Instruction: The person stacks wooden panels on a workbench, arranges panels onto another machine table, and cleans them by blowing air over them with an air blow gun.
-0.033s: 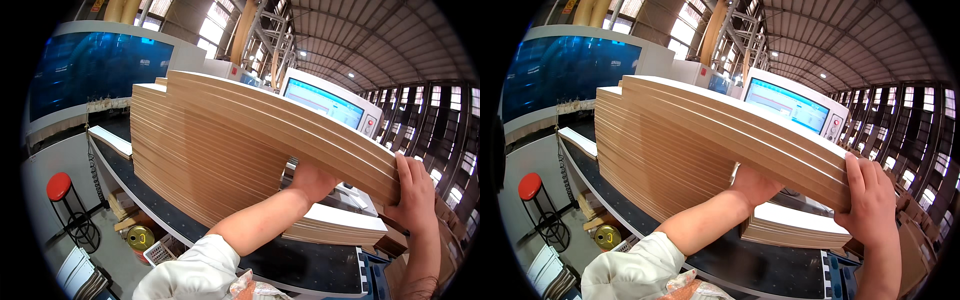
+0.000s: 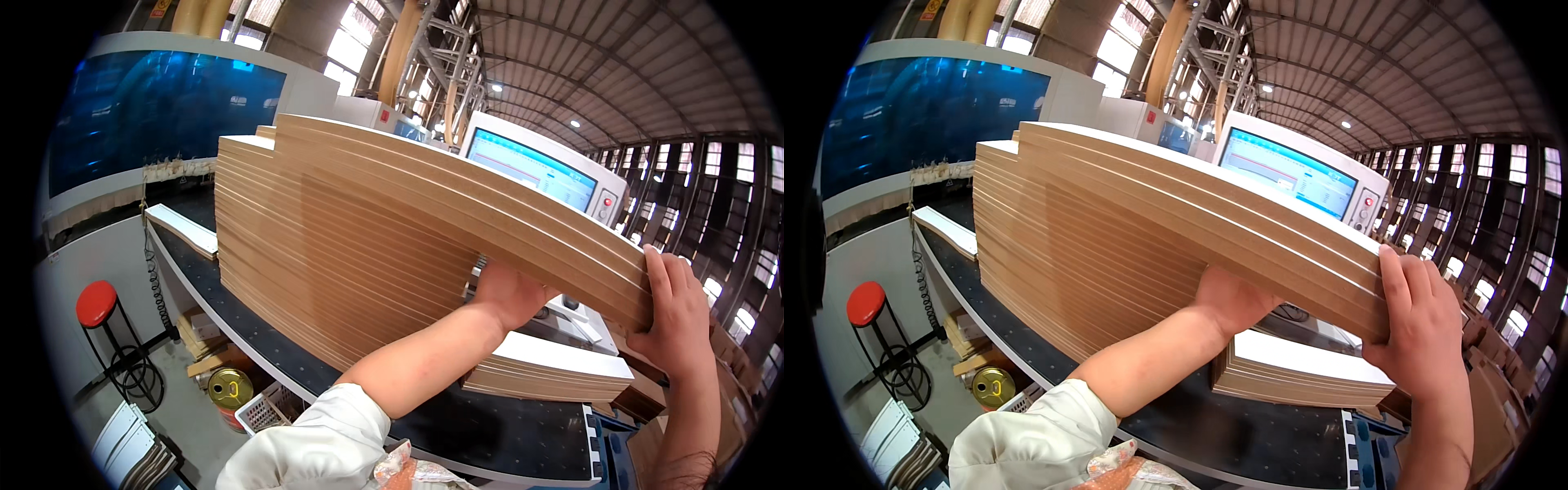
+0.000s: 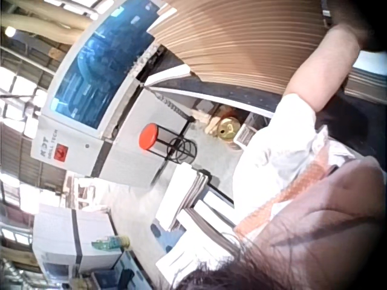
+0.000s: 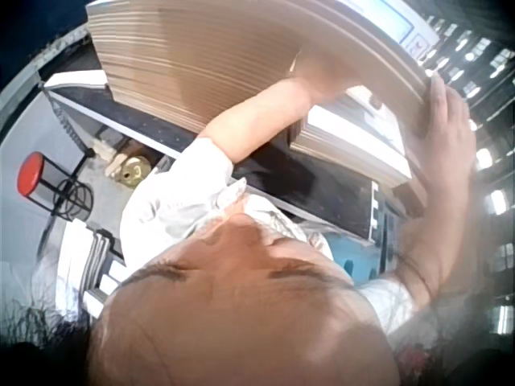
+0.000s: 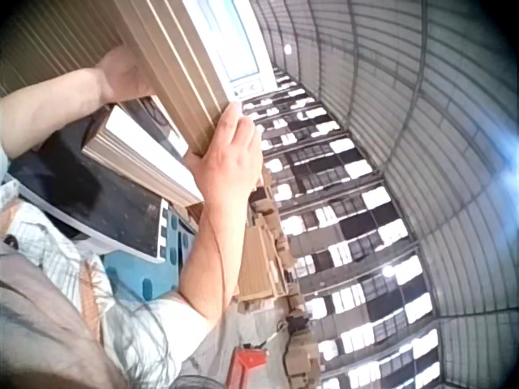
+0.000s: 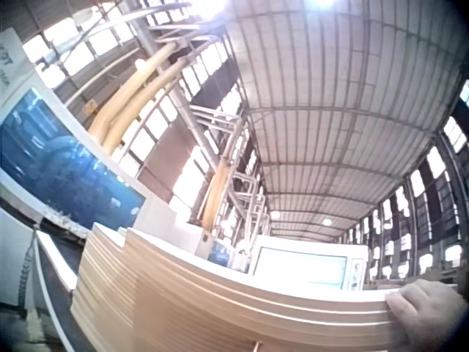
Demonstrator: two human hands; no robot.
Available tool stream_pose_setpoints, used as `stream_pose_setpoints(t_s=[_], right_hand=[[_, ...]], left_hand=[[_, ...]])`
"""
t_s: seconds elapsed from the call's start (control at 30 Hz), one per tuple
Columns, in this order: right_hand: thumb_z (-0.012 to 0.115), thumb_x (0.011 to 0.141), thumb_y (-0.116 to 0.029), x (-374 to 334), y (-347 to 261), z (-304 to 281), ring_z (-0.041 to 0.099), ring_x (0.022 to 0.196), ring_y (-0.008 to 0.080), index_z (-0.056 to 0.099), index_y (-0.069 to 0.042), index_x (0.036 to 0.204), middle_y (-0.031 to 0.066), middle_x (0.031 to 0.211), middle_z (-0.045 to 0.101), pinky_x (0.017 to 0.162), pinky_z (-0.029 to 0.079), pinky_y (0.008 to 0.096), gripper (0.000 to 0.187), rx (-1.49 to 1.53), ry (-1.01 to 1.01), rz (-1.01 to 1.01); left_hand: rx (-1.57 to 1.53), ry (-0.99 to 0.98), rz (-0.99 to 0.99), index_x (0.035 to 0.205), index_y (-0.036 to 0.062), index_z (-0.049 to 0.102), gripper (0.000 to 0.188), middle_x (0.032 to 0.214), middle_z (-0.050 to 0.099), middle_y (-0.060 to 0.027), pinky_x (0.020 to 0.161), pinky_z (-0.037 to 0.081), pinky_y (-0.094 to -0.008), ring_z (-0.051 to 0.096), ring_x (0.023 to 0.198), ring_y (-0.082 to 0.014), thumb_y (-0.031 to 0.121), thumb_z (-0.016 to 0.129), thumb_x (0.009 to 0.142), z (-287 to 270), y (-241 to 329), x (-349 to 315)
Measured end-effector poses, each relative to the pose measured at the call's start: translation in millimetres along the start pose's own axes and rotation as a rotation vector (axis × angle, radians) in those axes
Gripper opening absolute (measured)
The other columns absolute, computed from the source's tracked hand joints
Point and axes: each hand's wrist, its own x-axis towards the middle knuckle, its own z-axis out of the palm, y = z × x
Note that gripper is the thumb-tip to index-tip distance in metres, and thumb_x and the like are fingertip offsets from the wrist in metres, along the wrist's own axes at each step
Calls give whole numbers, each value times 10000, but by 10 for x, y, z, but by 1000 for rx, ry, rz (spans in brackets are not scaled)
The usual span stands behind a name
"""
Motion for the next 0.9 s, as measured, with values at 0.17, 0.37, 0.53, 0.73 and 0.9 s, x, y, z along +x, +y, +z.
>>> stream_pose_setpoints(t_s=[0.17,0.37,0.53,0.73,0.9], right_hand=[[759,402,-94,523,-170,500,504,881,280,403,-24,1237,111,989,501,737,450,374,911,61,-13,-33],[754,436,-112,1034,-513,840,503,889,259,407,-30,1251,99,991,504,759,435,352,890,127,89,-85],[786,512,-186,1318,-802,966,486,1010,254,403,-48,1263,91,1103,495,870,397,374,855,171,148,-88],[588,795,-464,943,-655,1355,361,1245,288,332,-58,1357,155,1329,391,1053,248,406,738,484,535,363],[370,896,-555,861,-645,1786,366,1240,243,341,-11,1340,151,1333,380,1020,295,363,703,1601,750,582]], left_hand=[[425,172,-135,1265,38,400,365,1226,468,-111,946,408,-377,468,1131,-214,193,399,935,85,511,-660],[1847,-39,825,1224,30,457,455,1243,436,-119,968,345,-329,435,1140,-195,118,575,793,50,1544,-948],[2591,213,863,1366,61,303,681,1427,255,-151,1067,203,-438,222,1332,-318,183,622,777,-261,2149,-768],[2896,168,777,1429,101,155,845,1485,123,-122,1073,103,-530,110,1371,-307,312,640,770,-537,2545,-814],[2904,86,811,1435,100,125,852,1494,88,-120,1072,52,-543,71,1379,-302,440,577,798,-627,2589,-744]])
